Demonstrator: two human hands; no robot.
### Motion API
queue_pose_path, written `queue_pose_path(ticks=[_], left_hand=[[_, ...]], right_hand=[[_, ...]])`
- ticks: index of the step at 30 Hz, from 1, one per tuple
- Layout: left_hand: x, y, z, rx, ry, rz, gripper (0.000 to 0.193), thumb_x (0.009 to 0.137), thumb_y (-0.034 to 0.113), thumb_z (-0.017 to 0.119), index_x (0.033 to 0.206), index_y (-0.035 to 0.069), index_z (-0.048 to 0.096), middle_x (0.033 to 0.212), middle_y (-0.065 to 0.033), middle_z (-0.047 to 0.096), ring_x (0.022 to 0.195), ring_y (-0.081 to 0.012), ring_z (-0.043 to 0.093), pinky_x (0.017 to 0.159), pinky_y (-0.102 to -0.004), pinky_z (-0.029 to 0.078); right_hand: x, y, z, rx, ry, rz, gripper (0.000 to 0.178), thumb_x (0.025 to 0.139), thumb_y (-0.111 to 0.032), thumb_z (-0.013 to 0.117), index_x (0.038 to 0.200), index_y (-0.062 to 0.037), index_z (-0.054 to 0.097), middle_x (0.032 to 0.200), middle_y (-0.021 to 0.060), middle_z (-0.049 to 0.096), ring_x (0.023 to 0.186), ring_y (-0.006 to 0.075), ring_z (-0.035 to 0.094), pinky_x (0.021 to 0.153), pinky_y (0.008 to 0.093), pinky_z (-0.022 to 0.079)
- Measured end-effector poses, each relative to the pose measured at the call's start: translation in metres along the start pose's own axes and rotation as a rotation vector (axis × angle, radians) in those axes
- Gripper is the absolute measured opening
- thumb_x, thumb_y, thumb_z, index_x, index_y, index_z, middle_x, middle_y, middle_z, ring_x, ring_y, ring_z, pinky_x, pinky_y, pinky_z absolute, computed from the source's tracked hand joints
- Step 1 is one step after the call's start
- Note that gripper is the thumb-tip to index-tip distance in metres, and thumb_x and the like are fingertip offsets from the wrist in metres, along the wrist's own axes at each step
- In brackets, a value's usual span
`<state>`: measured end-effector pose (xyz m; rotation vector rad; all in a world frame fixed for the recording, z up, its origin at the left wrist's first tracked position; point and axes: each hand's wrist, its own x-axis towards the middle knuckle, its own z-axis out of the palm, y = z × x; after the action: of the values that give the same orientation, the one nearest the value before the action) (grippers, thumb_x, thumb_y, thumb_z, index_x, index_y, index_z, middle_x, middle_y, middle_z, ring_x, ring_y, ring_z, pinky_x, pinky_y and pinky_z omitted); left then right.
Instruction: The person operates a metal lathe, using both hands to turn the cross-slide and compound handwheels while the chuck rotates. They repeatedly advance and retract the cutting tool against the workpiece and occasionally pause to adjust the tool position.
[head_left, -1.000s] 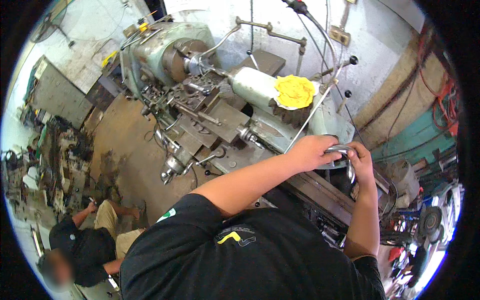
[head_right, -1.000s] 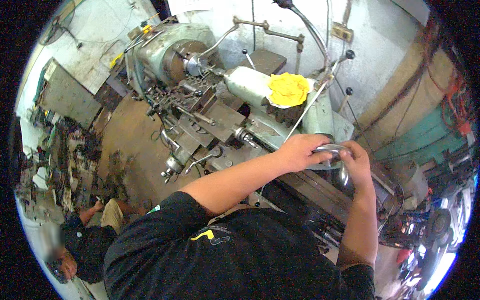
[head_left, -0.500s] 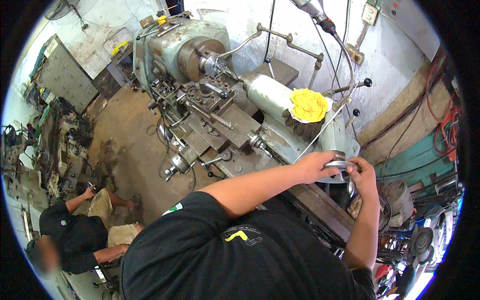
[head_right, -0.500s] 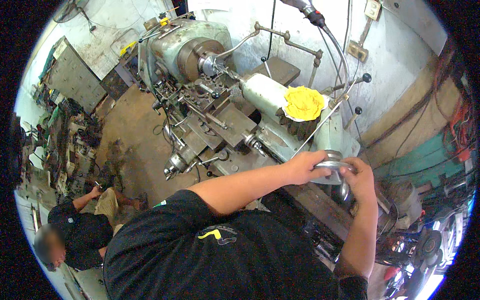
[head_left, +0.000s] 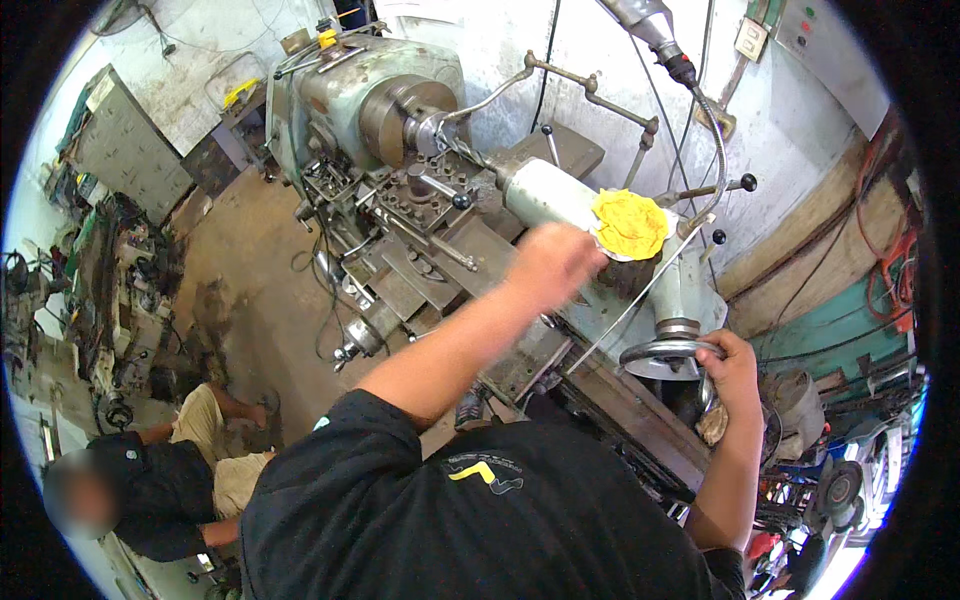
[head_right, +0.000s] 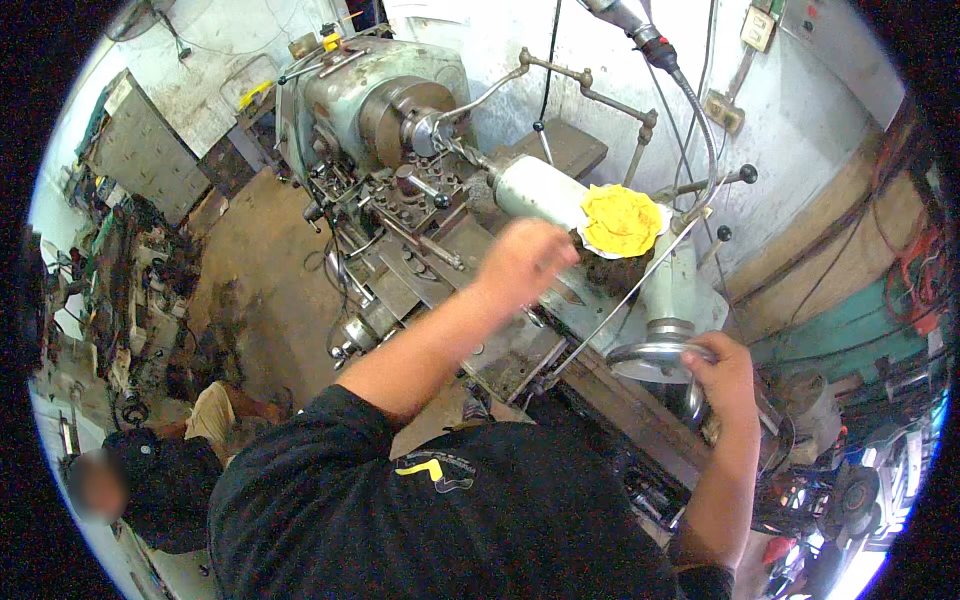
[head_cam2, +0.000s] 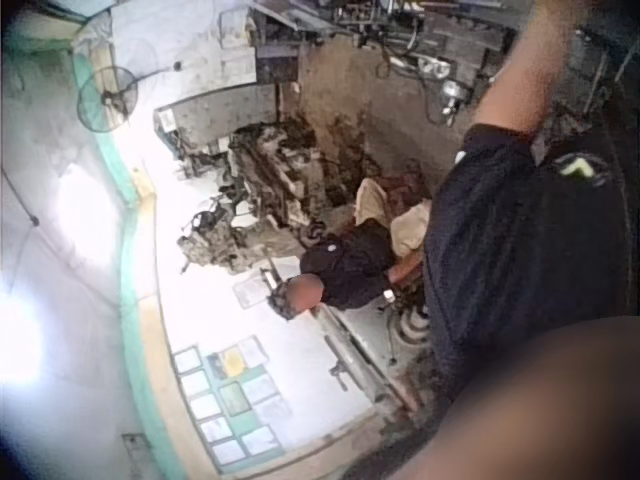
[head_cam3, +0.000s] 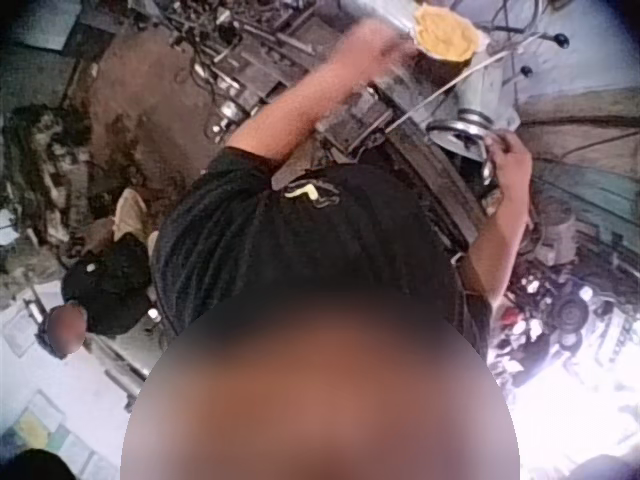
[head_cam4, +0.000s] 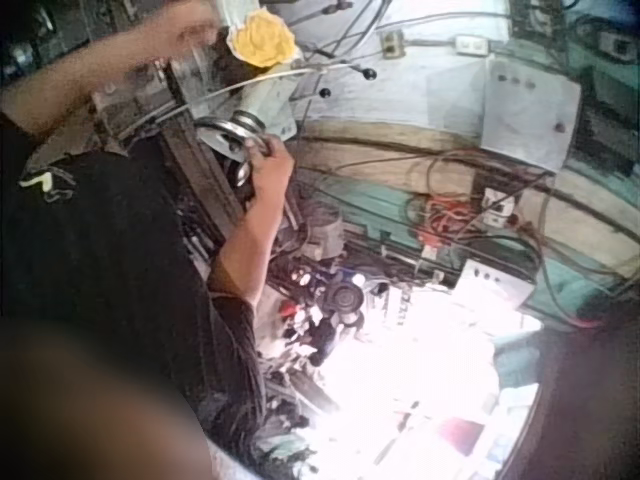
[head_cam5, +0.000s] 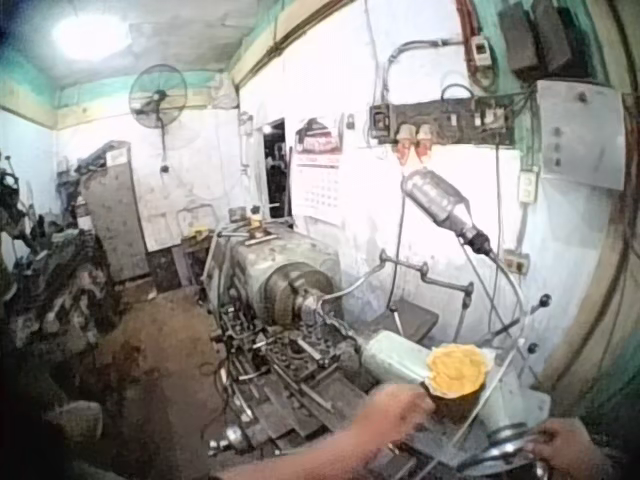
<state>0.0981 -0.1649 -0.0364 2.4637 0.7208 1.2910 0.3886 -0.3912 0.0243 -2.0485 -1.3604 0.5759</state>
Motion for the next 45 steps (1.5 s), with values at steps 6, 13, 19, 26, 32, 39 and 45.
queue_pose_path(ticks=[6, 13, 19, 26, 32, 39, 45], left_hand=[[0.047, -0.103, -0.08, 0.514, -0.239, -0.198, 0.029, 0.101, 0.037, 0.063, 0.103, 0.01, 0.072, 0.097, -0.0146, 0.073, 0.095, -0.0386, 0.071, 0.084, -0.0508, 0.056], [0.049, -0.117, -0.083, 0.463, -0.504, -0.342, 0.037, 0.098, 0.047, 0.063, 0.111, 0.014, 0.074, 0.102, -0.0144, 0.077, 0.099, -0.0369, 0.073, 0.086, -0.05, 0.056], [0.05, -0.117, -0.083, 0.445, -0.46, -0.366, 0.035, 0.098, 0.045, 0.063, 0.11, 0.014, 0.074, 0.1, -0.0147, 0.077, 0.098, -0.0371, 0.073, 0.086, -0.05, 0.056], [0.049, -0.115, -0.082, 0.429, -0.403, -0.399, 0.033, 0.098, 0.043, 0.064, 0.109, 0.014, 0.074, 0.097, -0.0153, 0.077, 0.095, -0.0391, 0.073, 0.084, -0.0508, 0.056], [0.05, -0.116, -0.08, 0.387, -0.368, -0.435, 0.031, 0.098, 0.042, 0.064, 0.108, 0.015, 0.074, 0.096, -0.0166, 0.076, 0.095, -0.0396, 0.072, 0.084, -0.0511, 0.056], [0.049, -0.117, -0.08, 0.377, -0.344, -0.442, 0.031, 0.098, 0.042, 0.064, 0.11, 0.016, 0.075, 0.096, -0.0167, 0.076, 0.096, -0.0403, 0.072, 0.085, -0.0516, 0.056], [0.05, -0.113, -0.081, 0.396, -0.353, -0.466, 0.031, 0.098, 0.041, 0.064, 0.111, 0.016, 0.075, 0.097, -0.0167, 0.076, 0.097, -0.0398, 0.072, 0.086, -0.0511, 0.056]], right_hand=[[0.0, -0.008, 0.002, -0.021, 0.014, -0.002, 0.028, 0.077, -0.015, 0.083, 0.1, -0.0008, 0.076, 0.094, 0.0138, 0.076, 0.091, 0.0258, 0.071, 0.087, 0.038, 0.054], [-0.005, -0.029, 0.004, -0.068, 0.011, 0.053, 0.027, 0.076, -0.011, 0.083, 0.099, 0.0005, 0.076, 0.093, 0.0147, 0.076, 0.091, 0.0253, 0.071, 0.086, 0.0376, 0.053], [-0.003, -0.04, 0.006, -0.104, 0.022, 0.049, 0.027, 0.075, -0.009, 0.084, 0.098, 0.001, 0.075, 0.091, 0.0149, 0.076, 0.087, 0.0229, 0.07, 0.084, 0.0361, 0.052], [-0.003, -0.041, 0.007, -0.042, 0.003, 0.081, 0.03, 0.074, -0.014, 0.087, 0.097, 0.0014, 0.075, 0.092, 0.0177, 0.075, 0.088, 0.0303, 0.071, 0.084, 0.0393, 0.053], [-0.003, -0.052, 0.014, -0.203, 0.033, 0.01, 0.032, 0.075, -0.019, 0.086, 0.095, 0.0025, 0.073, 0.085, 0.0154, 0.072, 0.08, 0.0259, 0.067, 0.078, 0.0364, 0.051], [-0.003, -0.075, 0.014, -0.244, -0.023, 0.098, 0.033, 0.074, -0.023, 0.087, 0.097, -0.0021, 0.076, 0.088, 0.0187, 0.072, 0.084, 0.0316, 0.069, 0.078, 0.0408, 0.051], [-0.003, -0.075, 0.012, -0.265, -0.079, 0.131, 0.035, 0.077, -0.032, 0.086, 0.101, -0.0068, 0.079, 0.095, 0.02, 0.074, 0.09, 0.0379, 0.07, 0.081, 0.0455, 0.053]])
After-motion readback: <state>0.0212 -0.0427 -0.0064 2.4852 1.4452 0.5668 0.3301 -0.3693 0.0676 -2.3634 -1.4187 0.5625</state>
